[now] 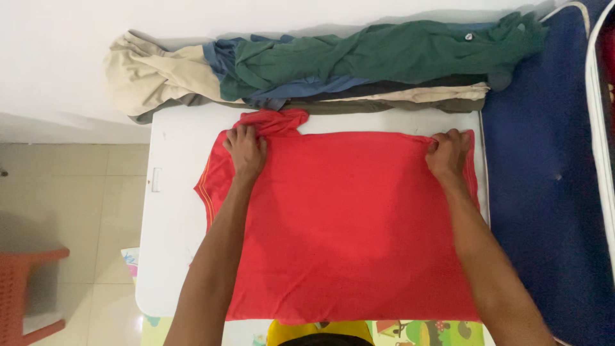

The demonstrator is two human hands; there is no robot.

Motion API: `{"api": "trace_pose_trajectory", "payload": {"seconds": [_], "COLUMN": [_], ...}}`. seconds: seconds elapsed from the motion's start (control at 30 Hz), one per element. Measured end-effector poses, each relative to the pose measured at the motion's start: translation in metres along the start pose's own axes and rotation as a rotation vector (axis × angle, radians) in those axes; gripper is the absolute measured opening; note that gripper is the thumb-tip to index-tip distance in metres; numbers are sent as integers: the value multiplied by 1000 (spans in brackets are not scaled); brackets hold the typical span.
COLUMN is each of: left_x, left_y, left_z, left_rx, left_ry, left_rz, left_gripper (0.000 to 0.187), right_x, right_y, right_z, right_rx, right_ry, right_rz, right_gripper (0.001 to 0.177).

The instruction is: The person folds a white polo shirt and places it into an open suitcase. They then unfold a red t-shirt on a white table, smooth it out, and fold it into a compact rectangle.

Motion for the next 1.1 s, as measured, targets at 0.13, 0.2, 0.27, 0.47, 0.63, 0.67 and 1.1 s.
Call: {"api": "trace_pose_trajectory", "payload": {"seconds": [0.13, 0.2, 0.27, 0.47, 0.63, 0.67, 1.1], "left_x": [28, 45, 67, 139, 156, 154, 163], "left_y": [3, 0, -2, -27, -48, -50, -47], "left_z": [48, 64, 80, 90, 68, 65, 88], "left_rx": [167, 215, 258, 228, 204, 202, 296], "left_ry": [96, 124, 177, 142, 58, 47, 68], "left_rz": [24, 68, 65, 149, 216, 223, 186], "left_gripper": [24, 23, 25, 25, 26, 24, 20], "right_x": [19, 34, 56, 127, 130, 129, 177], "right_y": [-12, -12, -8, 5, 12, 16, 20], "right_z": [39, 49, 49, 22, 8, 6, -1], "right_rx": [-23, -114, -292, -469, -655, -734, -1104], "right_ry": [103, 164, 217, 279, 280, 273, 277], "right_rz": [-45, -98, -181, -372, -382, -442, -660], "right_gripper": [19, 19, 19, 22, 26, 28, 31]}}
Point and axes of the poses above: each hand's wrist, its own x-axis away from the middle knuckle, its own z-axis out of the back of the hand, y = z × x, the point moved 9 cm from there along -x, towards the middle knuckle, and after that the axes turned 13 degrees about z, right-handed, at the moved point
